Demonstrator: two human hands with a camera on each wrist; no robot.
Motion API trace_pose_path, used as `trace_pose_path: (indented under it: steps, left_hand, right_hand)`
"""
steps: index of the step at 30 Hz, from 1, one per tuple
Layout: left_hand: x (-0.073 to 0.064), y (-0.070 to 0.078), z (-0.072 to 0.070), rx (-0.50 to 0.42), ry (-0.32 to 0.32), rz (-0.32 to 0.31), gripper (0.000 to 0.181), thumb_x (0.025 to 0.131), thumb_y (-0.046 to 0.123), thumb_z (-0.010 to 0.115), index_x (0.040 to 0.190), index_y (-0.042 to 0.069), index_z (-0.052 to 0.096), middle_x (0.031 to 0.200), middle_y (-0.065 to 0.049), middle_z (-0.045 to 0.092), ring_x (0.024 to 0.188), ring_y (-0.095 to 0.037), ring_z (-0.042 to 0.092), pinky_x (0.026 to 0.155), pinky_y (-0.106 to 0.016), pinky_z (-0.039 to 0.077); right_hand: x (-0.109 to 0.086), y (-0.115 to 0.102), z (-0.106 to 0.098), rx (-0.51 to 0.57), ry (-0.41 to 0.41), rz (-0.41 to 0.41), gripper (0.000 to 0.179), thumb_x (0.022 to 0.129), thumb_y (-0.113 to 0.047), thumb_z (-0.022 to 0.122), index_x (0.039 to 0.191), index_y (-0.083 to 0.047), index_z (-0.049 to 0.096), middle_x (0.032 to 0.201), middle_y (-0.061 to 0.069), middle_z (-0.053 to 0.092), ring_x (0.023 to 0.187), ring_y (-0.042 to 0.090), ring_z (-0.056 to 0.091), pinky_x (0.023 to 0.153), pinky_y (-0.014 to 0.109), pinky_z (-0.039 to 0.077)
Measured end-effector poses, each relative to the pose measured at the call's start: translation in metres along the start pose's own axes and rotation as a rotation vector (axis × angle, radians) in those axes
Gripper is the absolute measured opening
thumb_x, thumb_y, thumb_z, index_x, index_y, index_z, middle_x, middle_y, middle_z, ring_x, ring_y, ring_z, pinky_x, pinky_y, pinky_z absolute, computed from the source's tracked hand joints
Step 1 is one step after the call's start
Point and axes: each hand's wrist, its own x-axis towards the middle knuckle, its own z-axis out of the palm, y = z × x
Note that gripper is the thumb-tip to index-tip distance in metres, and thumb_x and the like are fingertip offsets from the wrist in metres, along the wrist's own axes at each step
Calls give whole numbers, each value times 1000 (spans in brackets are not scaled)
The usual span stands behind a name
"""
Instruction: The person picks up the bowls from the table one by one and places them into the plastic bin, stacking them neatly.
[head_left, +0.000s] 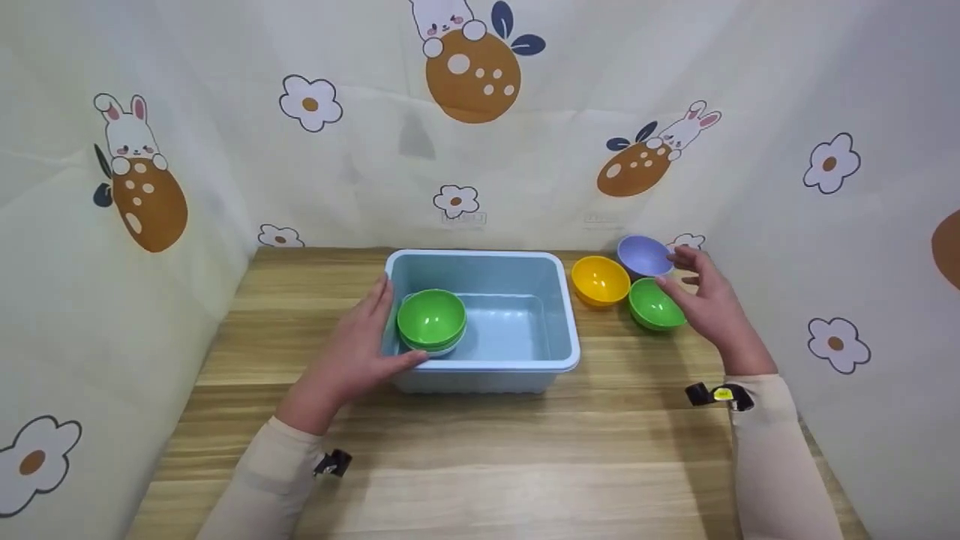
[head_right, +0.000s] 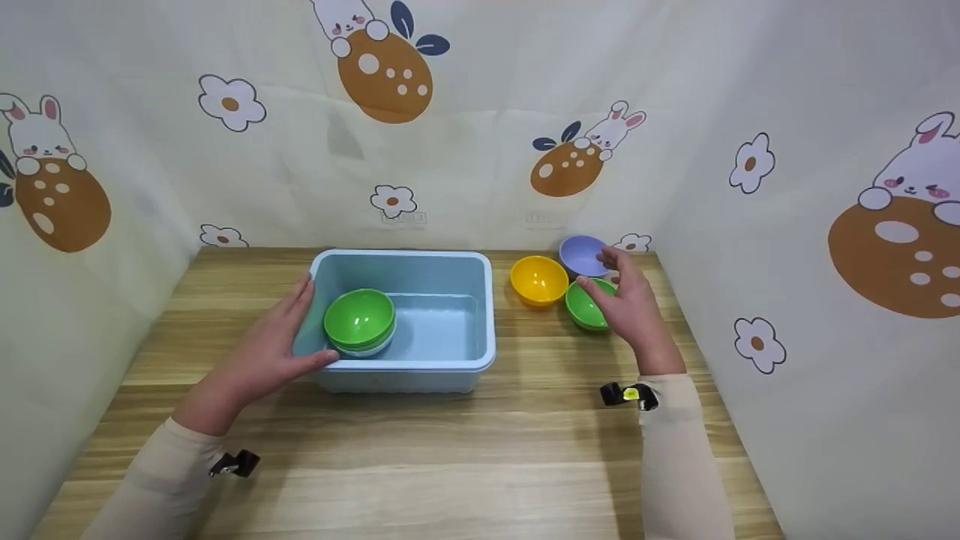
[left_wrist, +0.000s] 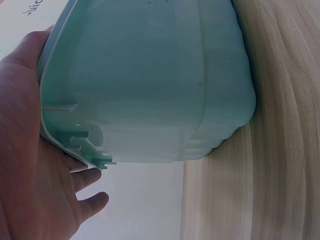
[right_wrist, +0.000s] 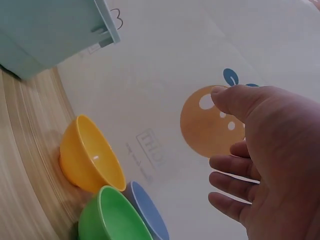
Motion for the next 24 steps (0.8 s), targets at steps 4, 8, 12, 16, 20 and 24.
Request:
trace_pose_path:
  steps: [4, 8, 12, 16, 20, 24]
  left_hand:
    - [0, 1, 0, -6, -5, -9, 134, 88, 85, 71, 176, 1, 13, 185, -17, 7, 167, -45, 19, 131, -64, 25]
    - [0, 2, -1, -11, -7, -10, 133, 89, 83, 72, 176, 0, 14, 185, -17, 6, 167, -45, 20, 131, -66, 25]
    - [-1, 1, -1, -18, -6, -10, 133, 89, 82, 73, 176, 0, 14, 185, -17, 6, 167, -45, 20, 131, -66, 24]
    - [-1, 1, -1, -18, -3, -4, 133, 89, 81, 73, 176, 0, 14, 185, -17, 6, 167, -46, 20, 131, -66, 25]
    - [-1, 0, 0, -20, -5, -6, 132, 89, 81, 72, 176, 0, 14, 185, -16, 6, 167, -45, 19, 131, -65, 24]
    - [-1, -1, 1, -19, 1, -3, 132, 90, 82, 71, 176, 1, 14, 185, -16, 6, 167, -46, 19, 130, -67, 24]
  right_hand:
    - [-2, 8, -1, -17, 40, 18, 72, 109, -31, 74, 163, 3, 41, 159, 26, 56, 148, 45, 49, 118, 64, 41]
    - [-4, 13, -2, -16, 58, 38, 71, 109, -31, 74, 162, 4, 41, 159, 27, 54, 149, 45, 47, 119, 65, 40]
    - [-6, 18, -2, -14, 67, 66, 73, 109, -32, 74, 162, 4, 40, 159, 28, 53, 150, 46, 46, 120, 66, 39]
    - [-8, 24, 0, -17, 70, 91, 72, 109, -30, 74, 162, 4, 39, 161, 30, 50, 151, 48, 44, 121, 67, 38]
    - [-9, 33, 5, -41, 67, 90, 75, 108, -31, 76, 162, 5, 39, 162, 31, 48, 151, 50, 42, 121, 69, 38]
    - [-11, 44, 13, -75, 82, 73, 80, 104, -31, 81, 161, 8, 40, 161, 32, 47, 150, 52, 42, 120, 69, 39]
